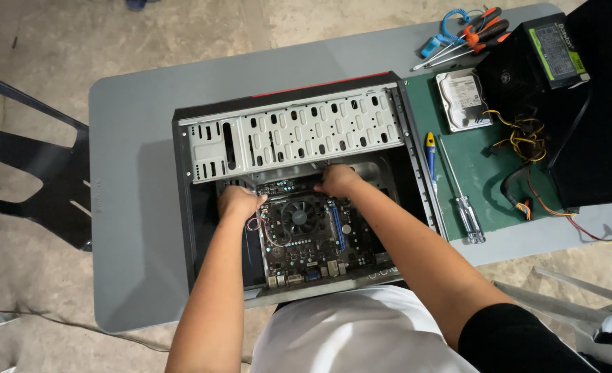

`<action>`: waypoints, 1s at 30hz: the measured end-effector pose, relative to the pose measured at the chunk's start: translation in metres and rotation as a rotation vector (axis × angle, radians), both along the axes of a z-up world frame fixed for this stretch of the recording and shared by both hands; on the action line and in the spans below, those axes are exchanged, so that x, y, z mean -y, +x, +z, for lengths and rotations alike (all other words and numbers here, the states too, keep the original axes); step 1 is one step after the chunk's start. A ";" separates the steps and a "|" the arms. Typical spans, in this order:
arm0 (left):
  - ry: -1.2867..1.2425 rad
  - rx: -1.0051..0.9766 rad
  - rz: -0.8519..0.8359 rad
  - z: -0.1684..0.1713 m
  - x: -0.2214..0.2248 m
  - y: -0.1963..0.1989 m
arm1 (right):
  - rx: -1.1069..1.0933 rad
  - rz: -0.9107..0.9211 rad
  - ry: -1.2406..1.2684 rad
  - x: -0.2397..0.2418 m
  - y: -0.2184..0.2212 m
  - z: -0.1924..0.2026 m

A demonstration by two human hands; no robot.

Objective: Cleaning computer components like RAM and hard drives with a brush and installing them into a PC case.

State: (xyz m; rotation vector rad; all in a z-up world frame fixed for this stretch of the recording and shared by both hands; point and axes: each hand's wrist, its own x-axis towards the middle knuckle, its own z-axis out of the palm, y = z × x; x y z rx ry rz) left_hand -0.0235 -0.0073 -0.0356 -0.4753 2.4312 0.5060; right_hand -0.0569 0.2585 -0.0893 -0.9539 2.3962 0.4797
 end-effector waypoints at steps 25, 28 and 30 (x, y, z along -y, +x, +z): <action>0.101 -0.061 -0.318 0.262 -0.164 0.052 | -0.003 -1.257 -0.875 -0.215 0.082 0.186; 0.280 -0.181 -0.340 0.264 -0.230 0.045 | 0.080 -1.212 -0.473 -0.227 0.094 0.135; 0.330 -0.372 -0.506 0.253 -0.282 0.035 | 0.154 -1.122 -0.401 -0.220 0.099 0.120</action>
